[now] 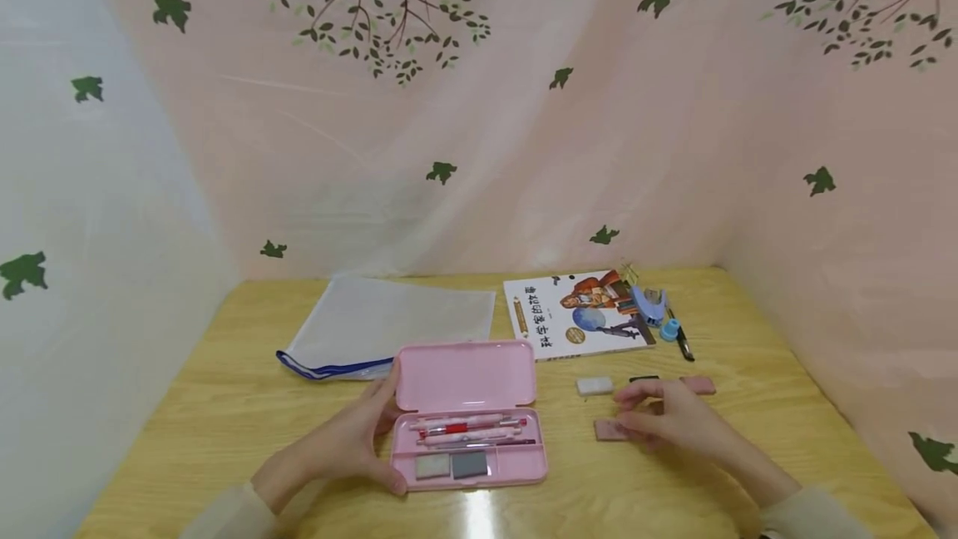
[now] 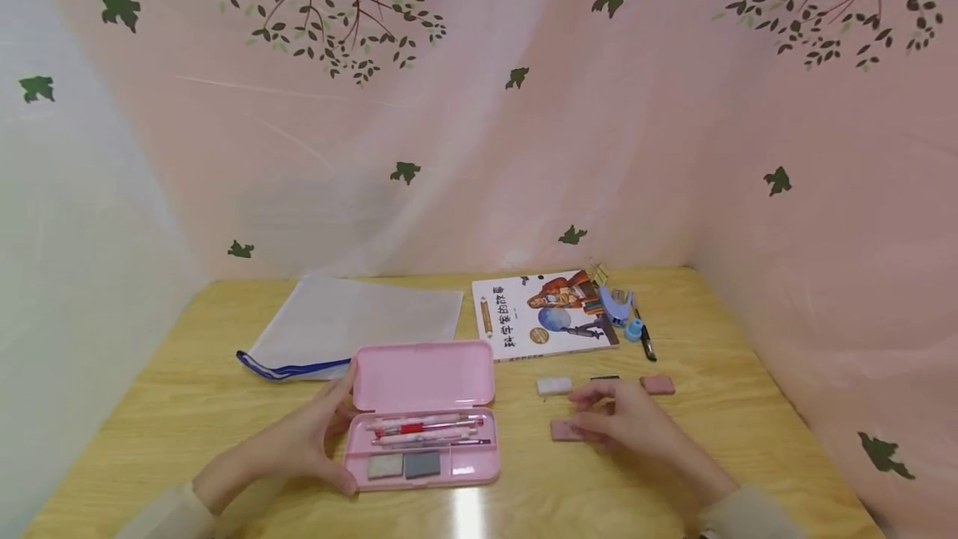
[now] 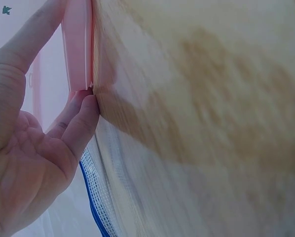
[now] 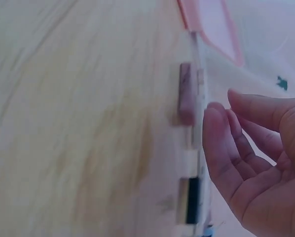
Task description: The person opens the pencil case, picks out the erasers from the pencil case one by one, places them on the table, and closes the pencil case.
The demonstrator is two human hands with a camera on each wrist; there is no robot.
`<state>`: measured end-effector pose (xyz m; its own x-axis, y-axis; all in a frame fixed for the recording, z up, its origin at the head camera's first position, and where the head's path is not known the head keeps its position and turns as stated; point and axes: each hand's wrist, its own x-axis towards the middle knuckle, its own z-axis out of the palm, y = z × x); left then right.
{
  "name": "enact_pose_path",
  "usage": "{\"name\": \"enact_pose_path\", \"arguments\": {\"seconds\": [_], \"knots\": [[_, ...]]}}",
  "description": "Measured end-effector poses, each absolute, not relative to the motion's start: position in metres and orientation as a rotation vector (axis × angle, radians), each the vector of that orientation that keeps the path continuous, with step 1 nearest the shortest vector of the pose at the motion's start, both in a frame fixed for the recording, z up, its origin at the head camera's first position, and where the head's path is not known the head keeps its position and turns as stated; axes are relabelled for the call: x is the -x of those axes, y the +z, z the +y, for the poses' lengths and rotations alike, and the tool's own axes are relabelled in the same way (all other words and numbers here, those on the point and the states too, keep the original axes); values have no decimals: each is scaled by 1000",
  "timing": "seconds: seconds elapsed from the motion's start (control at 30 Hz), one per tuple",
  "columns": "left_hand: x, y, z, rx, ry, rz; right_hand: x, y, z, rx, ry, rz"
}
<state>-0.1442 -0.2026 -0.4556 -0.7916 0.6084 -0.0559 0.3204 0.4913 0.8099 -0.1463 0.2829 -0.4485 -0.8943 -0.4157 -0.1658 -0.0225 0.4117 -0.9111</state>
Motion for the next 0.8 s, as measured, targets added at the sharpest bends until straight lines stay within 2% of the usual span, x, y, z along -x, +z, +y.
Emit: {"name": "enact_pose_path", "arguments": {"seconds": [0.13, 0.33, 0.8], "knots": [[143, -458, -204, -794, 1227, 2409, 144, -436, 264, 553, -1360, 2476], [143, -460, -204, -788, 1217, 2411, 136, -426, 228, 793, -1413, 2460], [144, -459, -202, -745, 1218, 2389, 131, -443, 144, 1103, -1113, 2431]]}}
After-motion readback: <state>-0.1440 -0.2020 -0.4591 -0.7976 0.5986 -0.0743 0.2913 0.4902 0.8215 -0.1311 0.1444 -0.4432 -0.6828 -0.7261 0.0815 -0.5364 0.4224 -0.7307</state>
